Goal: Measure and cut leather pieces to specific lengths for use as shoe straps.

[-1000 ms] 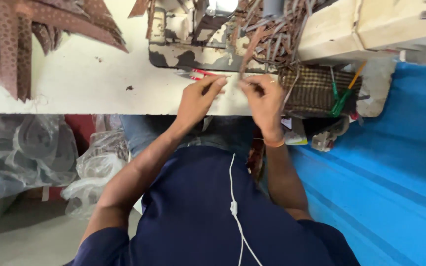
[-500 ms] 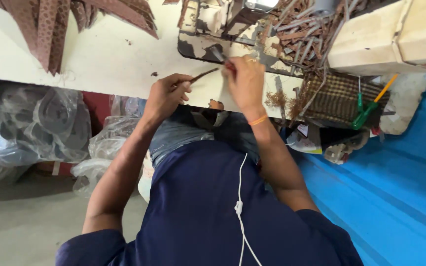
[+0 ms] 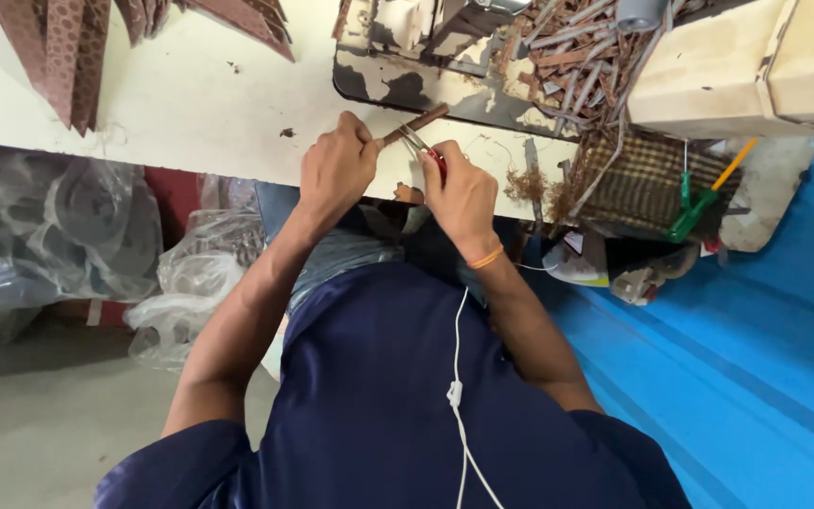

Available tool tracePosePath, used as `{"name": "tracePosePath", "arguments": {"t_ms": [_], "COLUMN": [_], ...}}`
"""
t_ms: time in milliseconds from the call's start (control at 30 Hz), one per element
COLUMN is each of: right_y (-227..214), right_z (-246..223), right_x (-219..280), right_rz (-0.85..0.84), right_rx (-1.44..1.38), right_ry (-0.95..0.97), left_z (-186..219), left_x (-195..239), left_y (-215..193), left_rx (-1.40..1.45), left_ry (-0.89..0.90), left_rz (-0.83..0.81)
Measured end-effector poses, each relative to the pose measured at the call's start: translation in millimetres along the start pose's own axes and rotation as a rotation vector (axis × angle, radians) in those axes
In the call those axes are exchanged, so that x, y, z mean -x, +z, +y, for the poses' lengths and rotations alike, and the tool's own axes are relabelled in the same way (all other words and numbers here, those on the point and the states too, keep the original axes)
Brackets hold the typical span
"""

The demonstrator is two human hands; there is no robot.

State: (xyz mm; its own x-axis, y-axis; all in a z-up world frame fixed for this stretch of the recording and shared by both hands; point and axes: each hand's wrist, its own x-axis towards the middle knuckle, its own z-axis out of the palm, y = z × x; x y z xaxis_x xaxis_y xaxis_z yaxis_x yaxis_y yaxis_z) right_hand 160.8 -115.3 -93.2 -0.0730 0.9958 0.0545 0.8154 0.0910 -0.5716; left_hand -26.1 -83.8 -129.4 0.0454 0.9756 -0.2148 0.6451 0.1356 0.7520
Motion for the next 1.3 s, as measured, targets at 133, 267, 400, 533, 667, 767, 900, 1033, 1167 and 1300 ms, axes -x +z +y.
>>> {"name": "tracePosePath", "arguments": {"t_ms": [133, 267, 400, 533, 667, 767, 900, 1033, 1167, 1300], "right_y": [10, 7, 10, 12, 14, 15, 11, 16, 5, -12], "right_z": [-4, -1, -4, 4, 6, 3, 3, 5, 25, 42], "right_x": [8, 4, 4, 4, 6, 4, 6, 7, 4, 5], "right_rz": [0.005, -0.023, -0.004, 0.004, 0.020, 0.046, 0.002, 0.162, 0.028, 0.230], "right_rx": [0.003, -0.059, -0.005, -0.016, 0.032, 0.001, -0.028, 0.040, 0.060, 0.007], "right_ry": [0.033, -0.007, -0.135, 0.038, -0.033, -0.008, -0.174, -0.021, 0.023, 0.071], "left_z": [-1, -5, -3, -7, -3, -9, -3, -8, -5, 1], "left_x": [4, 3, 5, 8, 6, 11, 7, 9, 5, 7], "left_y": [2, 3, 2, 7, 4, 5, 2, 6, 5, -1], "left_rx": [-0.034, -0.003, -0.011, 0.006, -0.015, -0.013, -0.013, -0.028, 0.011, -0.004], "left_ry": [-0.006, 0.020, 0.018, 0.009, -0.013, -0.016, -0.021, 0.018, 0.009, -0.036], "left_rz": [0.010, 0.001, 0.032, 0.067, 0.036, 0.057, 0.045, 0.094, 0.073, 0.036]}}
